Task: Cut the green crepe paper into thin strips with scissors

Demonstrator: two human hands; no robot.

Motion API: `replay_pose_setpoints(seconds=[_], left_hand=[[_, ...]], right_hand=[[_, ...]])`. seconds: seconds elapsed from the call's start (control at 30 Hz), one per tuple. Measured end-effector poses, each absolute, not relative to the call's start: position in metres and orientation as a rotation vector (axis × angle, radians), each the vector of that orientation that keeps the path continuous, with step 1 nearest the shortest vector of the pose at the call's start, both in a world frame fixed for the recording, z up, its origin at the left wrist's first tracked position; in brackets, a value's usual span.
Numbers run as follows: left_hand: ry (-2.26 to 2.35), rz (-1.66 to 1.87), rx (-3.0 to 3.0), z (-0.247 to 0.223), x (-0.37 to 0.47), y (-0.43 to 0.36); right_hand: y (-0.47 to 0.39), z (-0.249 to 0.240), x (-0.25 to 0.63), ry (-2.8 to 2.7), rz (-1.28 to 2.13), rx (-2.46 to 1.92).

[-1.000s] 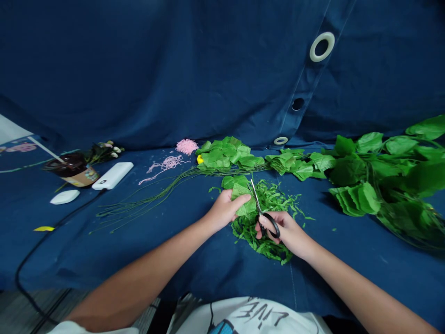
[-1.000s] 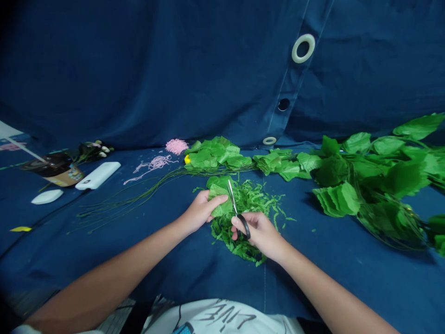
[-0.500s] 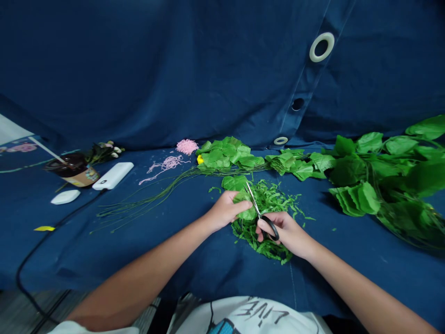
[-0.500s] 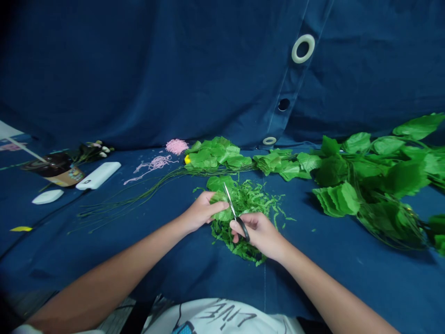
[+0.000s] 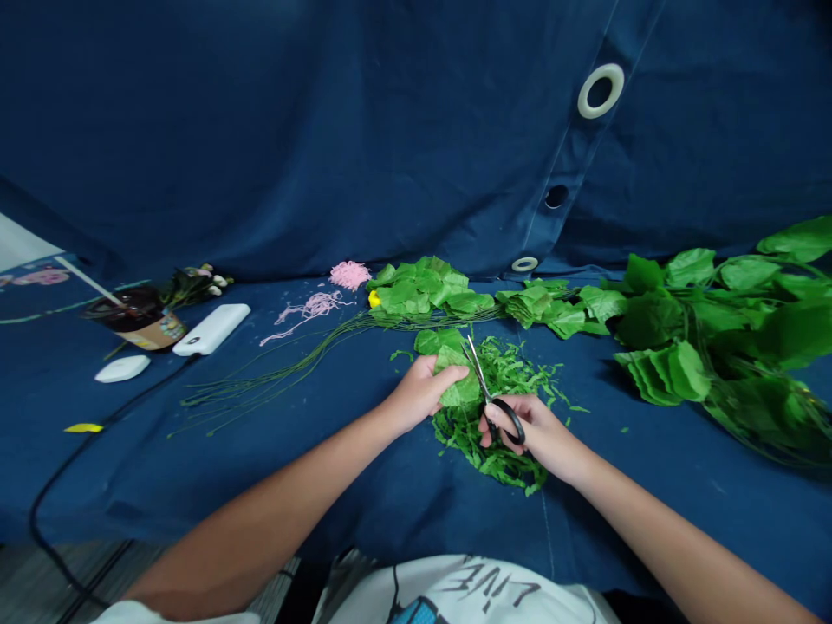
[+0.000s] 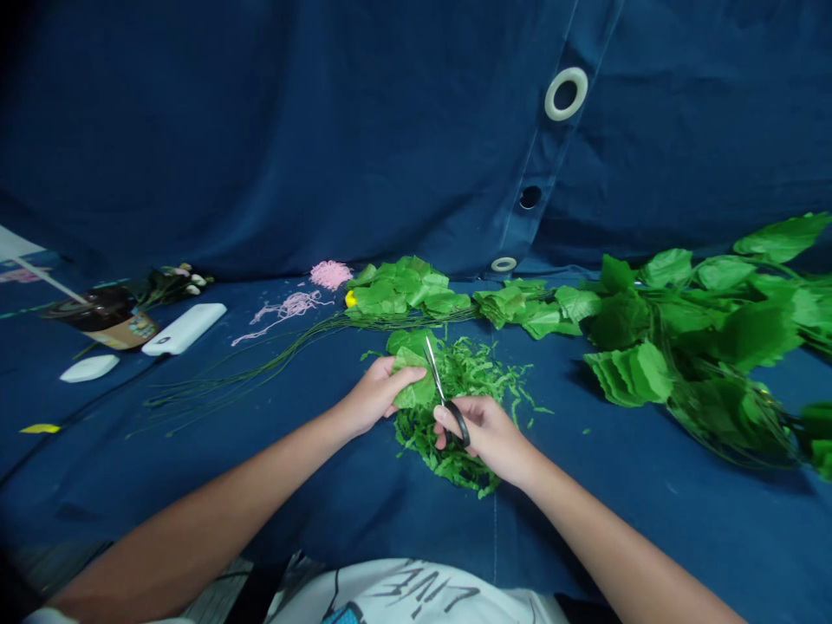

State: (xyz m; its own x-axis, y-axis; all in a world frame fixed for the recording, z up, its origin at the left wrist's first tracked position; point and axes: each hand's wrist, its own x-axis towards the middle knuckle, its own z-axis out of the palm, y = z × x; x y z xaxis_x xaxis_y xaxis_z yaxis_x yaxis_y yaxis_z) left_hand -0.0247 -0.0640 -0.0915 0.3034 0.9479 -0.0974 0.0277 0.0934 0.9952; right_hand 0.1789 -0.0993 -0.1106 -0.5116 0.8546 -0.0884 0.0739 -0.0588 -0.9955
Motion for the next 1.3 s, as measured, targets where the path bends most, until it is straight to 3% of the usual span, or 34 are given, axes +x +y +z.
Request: replay_pose_setpoints(seconds=[1.3], left_hand=[[0.949,0.905,1.353,-0.0897,-0.0268,-0.0626]], right_hand=[[-0.1014,-0.1102,0.1761,-1.613,1.601,-1.068]])
